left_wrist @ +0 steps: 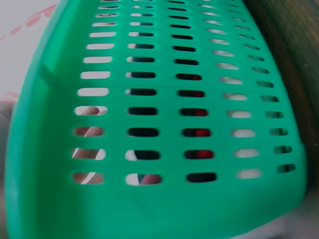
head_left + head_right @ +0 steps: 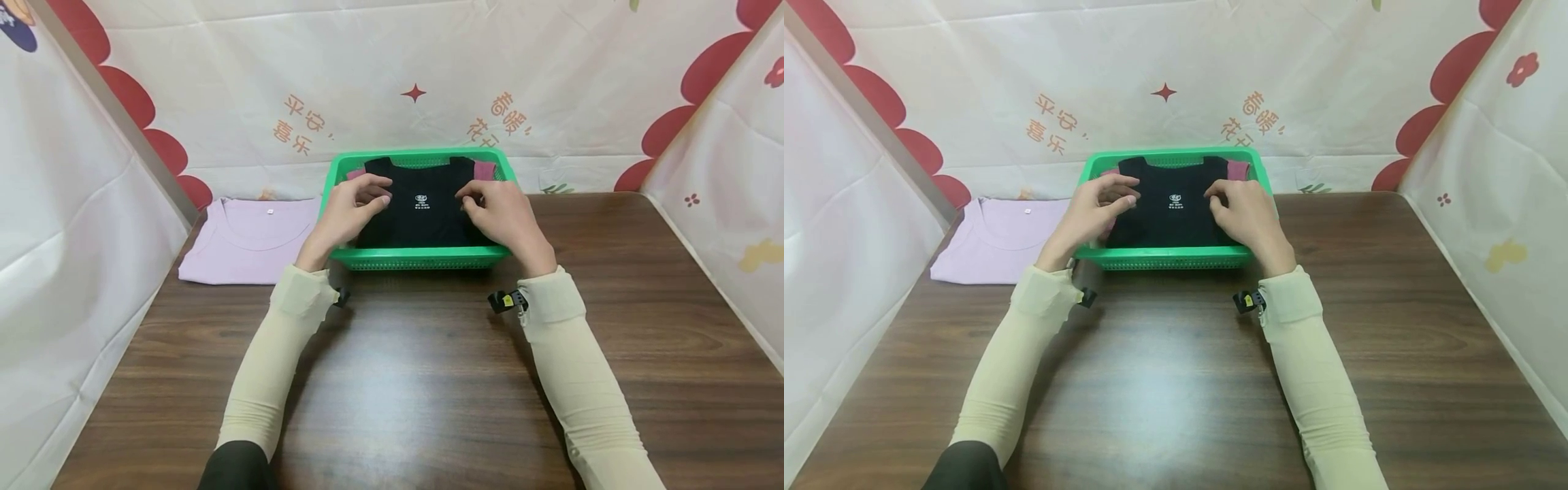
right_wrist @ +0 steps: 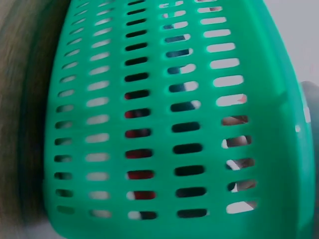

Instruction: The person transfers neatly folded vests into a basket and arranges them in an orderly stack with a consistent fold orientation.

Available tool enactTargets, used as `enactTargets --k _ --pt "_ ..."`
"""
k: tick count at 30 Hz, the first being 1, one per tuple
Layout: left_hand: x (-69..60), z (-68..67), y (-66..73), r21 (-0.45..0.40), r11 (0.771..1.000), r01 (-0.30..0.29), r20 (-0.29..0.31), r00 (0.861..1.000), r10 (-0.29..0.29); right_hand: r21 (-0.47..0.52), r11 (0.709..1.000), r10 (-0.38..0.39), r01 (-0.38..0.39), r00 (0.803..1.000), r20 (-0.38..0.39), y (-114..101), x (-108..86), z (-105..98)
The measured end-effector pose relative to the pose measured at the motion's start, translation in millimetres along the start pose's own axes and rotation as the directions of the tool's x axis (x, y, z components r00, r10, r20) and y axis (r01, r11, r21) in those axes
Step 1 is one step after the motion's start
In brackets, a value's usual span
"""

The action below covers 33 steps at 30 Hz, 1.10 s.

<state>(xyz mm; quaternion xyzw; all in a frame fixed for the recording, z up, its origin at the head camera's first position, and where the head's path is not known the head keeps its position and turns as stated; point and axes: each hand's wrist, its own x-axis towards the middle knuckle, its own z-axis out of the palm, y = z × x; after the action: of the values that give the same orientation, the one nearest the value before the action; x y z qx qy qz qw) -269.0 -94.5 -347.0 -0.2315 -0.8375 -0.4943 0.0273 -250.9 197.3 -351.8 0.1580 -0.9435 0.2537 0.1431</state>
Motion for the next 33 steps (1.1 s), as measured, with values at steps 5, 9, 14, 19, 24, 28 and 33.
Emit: enactTargets --k 5,9,14,19,24,28,33 --pt "-3.3 -3.9 6.0 -0.055 0.997 -0.045 -0.041 0.998 0.043 0.044 0.999 -0.01 0.013 0.997 -0.081 -8 -1.3 -4" --pt "-8.3 -8.8 10.4 -0.065 0.996 -0.057 -0.045 0.998 0.054 0.063 0.998 -0.006 0.014 0.991 -0.132 -26 -3.2 -4" --pt "-19.9 -23.0 8.6 -0.041 0.997 -0.072 -0.079 0.994 0.069 0.085 0.996 0.03 -0.018 0.99 -0.136 -57 -3.9 5" --pt "-36.4 -40.1 4.0 0.006 0.999 -0.052 -0.104 0.993 0.052 0.079 0.997 0.023 -0.015 0.994 -0.106 -78 -5.4 14" --pt "-56.9 -59.5 -8.5 0.036 0.998 -0.045 -0.174 0.983 0.051 0.095 0.995 -0.034 0.043 0.995 -0.093 -97 -6.2 23" --pt "-73.0 -75.4 -24.6 0.044 0.998 -0.051 -0.241 0.969 0.061 0.135 0.987 -0.074 0.084 0.994 -0.076 -119 -5.0 34" --pt "-90.3 -99.7 -46.7 0.094 0.996 -0.005 -0.308 0.951 0.034 0.198 0.973 -0.118 0.12 0.993 -0.022 -153 -5.0 49"
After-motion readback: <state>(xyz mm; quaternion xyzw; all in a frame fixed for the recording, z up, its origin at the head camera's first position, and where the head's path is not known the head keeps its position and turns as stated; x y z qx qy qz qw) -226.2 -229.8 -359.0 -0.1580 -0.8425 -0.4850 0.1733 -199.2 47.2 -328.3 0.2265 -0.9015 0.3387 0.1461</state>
